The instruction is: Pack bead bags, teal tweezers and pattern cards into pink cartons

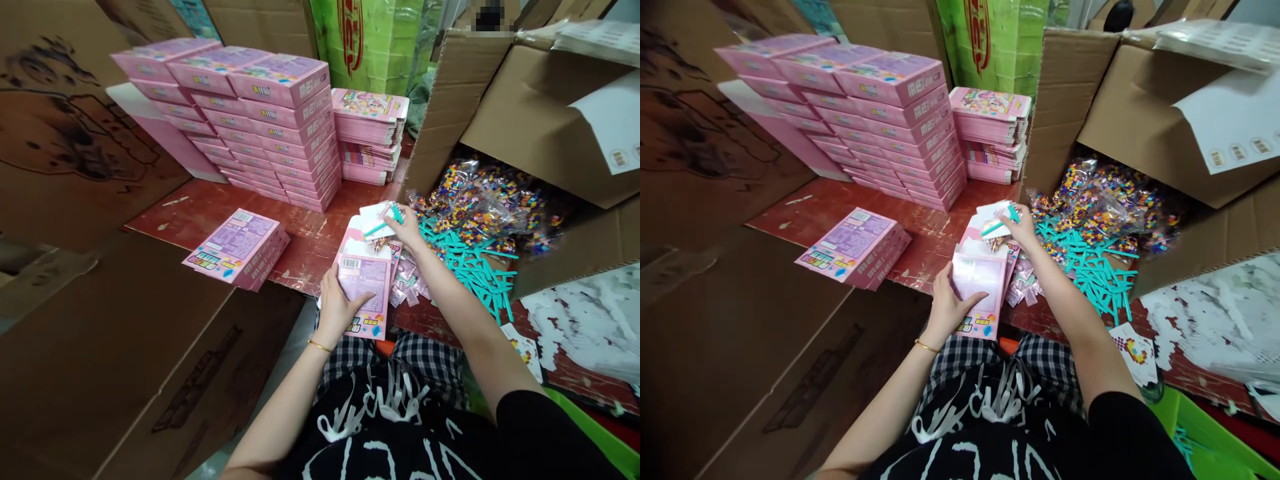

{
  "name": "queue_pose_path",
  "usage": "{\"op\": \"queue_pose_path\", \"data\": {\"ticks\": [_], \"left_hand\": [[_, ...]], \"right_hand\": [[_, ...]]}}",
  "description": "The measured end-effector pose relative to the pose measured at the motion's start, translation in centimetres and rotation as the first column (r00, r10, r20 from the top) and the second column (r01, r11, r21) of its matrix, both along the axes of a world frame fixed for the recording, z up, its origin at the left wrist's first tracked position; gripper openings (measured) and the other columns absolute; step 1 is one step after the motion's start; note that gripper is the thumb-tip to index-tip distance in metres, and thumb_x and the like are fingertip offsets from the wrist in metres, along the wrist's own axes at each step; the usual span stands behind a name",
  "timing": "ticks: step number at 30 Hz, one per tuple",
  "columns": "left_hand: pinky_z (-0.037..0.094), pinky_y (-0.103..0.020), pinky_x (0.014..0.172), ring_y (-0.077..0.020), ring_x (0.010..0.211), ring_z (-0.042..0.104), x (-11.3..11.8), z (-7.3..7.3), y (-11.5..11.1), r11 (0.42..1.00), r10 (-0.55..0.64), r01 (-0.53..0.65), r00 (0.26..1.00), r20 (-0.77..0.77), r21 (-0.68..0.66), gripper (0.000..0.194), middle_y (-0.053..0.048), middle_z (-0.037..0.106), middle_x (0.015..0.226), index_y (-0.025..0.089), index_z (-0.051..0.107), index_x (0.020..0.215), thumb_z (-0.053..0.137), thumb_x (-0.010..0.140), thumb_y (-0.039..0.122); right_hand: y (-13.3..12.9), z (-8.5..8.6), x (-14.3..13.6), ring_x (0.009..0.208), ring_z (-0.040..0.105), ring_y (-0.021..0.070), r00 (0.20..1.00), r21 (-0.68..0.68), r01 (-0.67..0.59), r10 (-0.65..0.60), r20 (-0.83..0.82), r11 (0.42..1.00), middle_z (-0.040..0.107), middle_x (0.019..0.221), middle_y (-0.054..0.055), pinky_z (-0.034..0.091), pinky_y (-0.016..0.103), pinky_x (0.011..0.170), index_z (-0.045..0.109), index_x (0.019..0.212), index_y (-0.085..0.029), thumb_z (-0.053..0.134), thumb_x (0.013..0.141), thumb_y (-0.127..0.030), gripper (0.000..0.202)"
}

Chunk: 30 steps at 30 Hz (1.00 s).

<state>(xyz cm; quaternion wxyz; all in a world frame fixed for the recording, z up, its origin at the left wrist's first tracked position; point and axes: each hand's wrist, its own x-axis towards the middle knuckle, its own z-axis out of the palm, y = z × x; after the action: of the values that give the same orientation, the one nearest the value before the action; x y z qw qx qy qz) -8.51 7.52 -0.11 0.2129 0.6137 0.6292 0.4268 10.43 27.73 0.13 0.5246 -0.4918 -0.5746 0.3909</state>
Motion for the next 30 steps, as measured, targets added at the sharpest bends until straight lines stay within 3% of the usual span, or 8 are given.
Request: {"op": "queue_pose_path", "data": {"ticks": [2, 6, 8, 14, 19, 22, 25, 30], "left_hand": [[0.030, -0.055, 0.110, -0.0404, 0.132, 0.040, 0.0, 0.2, 0.1, 1.000, -0.007, 0.008, 1.000, 0.026, -0.018, 0.103, -0.022, 0.044, 0.140, 0.014, 0.031, 0.144, 0.081, 0.063, 0.053], [0.029, -0.055, 0.111, -0.0414, 0.134, 0.039, -0.1, 0.7, 0.3, 0.999, 0.015, -0.012, 0.996, 0.089, -0.044, 0.107, -0.022, 0.044, 0.141, 0.015, 0.032, 0.144, 0.084, 0.058, 0.054], [0.029, -0.056, 0.111, -0.0415, 0.135, 0.037, -0.2, 0.6, 0.4, 0.997, 0.025, -0.019, 0.997, 0.078, -0.068, 0.110, -0.021, 0.043, 0.141, 0.016, 0.032, 0.143, 0.085, 0.056, 0.055], [0.033, -0.054, 0.110, -0.0387, 0.131, 0.042, -0.4, 0.2, 0.4, 0.998, 0.029, -0.027, 0.999, 0.031, -0.062, 0.109, -0.020, 0.046, 0.139, 0.016, 0.032, 0.142, 0.086, 0.055, 0.053], [0.036, -0.053, 0.107, -0.0363, 0.126, 0.047, -0.4, 0.3, 0.4, 1.000, 0.008, -0.007, 0.999, 0.034, -0.023, 0.099, -0.017, 0.052, 0.131, 0.018, 0.040, 0.138, 0.086, 0.057, 0.051], [0.035, -0.054, 0.107, -0.0365, 0.126, 0.047, -0.4, 0.1, 0.5, 1.000, 0.019, -0.018, 0.998, 0.064, -0.026, 0.098, -0.016, 0.051, 0.130, 0.018, 0.042, 0.136, 0.087, 0.055, 0.050], [0.034, -0.055, 0.109, -0.0374, 0.128, 0.045, -0.5, 0.1, 0.6, 0.999, 0.036, -0.031, 0.992, 0.119, -0.043, 0.102, -0.017, 0.050, 0.133, 0.017, 0.043, 0.135, 0.089, 0.051, 0.049], [0.044, -0.050, 0.102, -0.0325, 0.115, 0.060, -1.5, 2.6, 0.0, 0.976, -0.019, 0.099, 0.926, 0.376, -0.194, 0.088, -0.015, 0.062, 0.123, 0.016, 0.052, 0.127, 0.089, 0.052, 0.043]], "right_hand": [[-0.6, 0.5, 0.3, 0.095, 0.061, 0.0201, 0.999, 0.047, 0.017, -0.018, 0.032, 0.999, 0.062, 0.103, 0.005, 0.051, 0.037, 0.090, 0.049, 0.105, -0.022, 0.076, 0.063, -0.056, 0.060], [-1.6, 1.8, 0.2, 0.095, 0.062, 0.0201, 0.986, 0.086, -0.159, 0.153, 0.065, 0.984, 0.063, 0.104, 0.005, 0.050, 0.037, 0.093, 0.051, 0.103, -0.022, 0.081, 0.062, -0.049, 0.058], [-1.9, 2.0, 0.1, 0.096, 0.062, 0.0197, 0.993, 0.100, -0.117, 0.118, -0.005, 0.988, 0.063, 0.106, 0.004, 0.050, 0.037, 0.093, 0.050, 0.104, -0.023, 0.079, 0.064, -0.050, 0.056], [-2.4, -0.2, -0.1, 0.090, 0.063, 0.0198, 0.986, -0.042, -0.113, 0.107, -0.131, 0.993, 0.064, 0.100, 0.005, 0.053, 0.037, 0.086, 0.051, 0.102, -0.022, 0.078, 0.060, -0.053, 0.059], [-2.8, -1.3, 0.4, 0.095, 0.062, 0.0188, 0.976, -0.049, 0.130, -0.136, -0.170, 0.990, 0.063, 0.107, 0.006, 0.051, 0.036, 0.090, 0.047, 0.106, -0.023, 0.071, 0.064, -0.061, 0.061], [-3.9, -0.6, 0.1, 0.091, 0.061, 0.0178, 0.991, -0.065, -0.073, 0.066, -0.115, 0.995, 0.063, 0.102, 0.003, 0.052, 0.034, 0.085, 0.050, 0.105, -0.023, 0.077, 0.061, -0.055, 0.060], [-5.5, 0.6, -1.0, 0.088, 0.060, 0.0169, 0.940, -0.139, -0.342, 0.340, -0.043, 0.929, 0.062, 0.096, 0.000, 0.053, 0.030, 0.079, 0.055, 0.099, -0.022, 0.080, 0.060, -0.050, 0.054], [-8.2, 4.6, -2.3, 0.082, 0.060, 0.0162, 0.892, -0.188, -0.452, 0.441, -0.101, 0.872, 0.062, 0.089, 0.001, 0.053, 0.029, 0.073, 0.059, 0.099, -0.020, 0.072, 0.072, -0.055, 0.046]]}}
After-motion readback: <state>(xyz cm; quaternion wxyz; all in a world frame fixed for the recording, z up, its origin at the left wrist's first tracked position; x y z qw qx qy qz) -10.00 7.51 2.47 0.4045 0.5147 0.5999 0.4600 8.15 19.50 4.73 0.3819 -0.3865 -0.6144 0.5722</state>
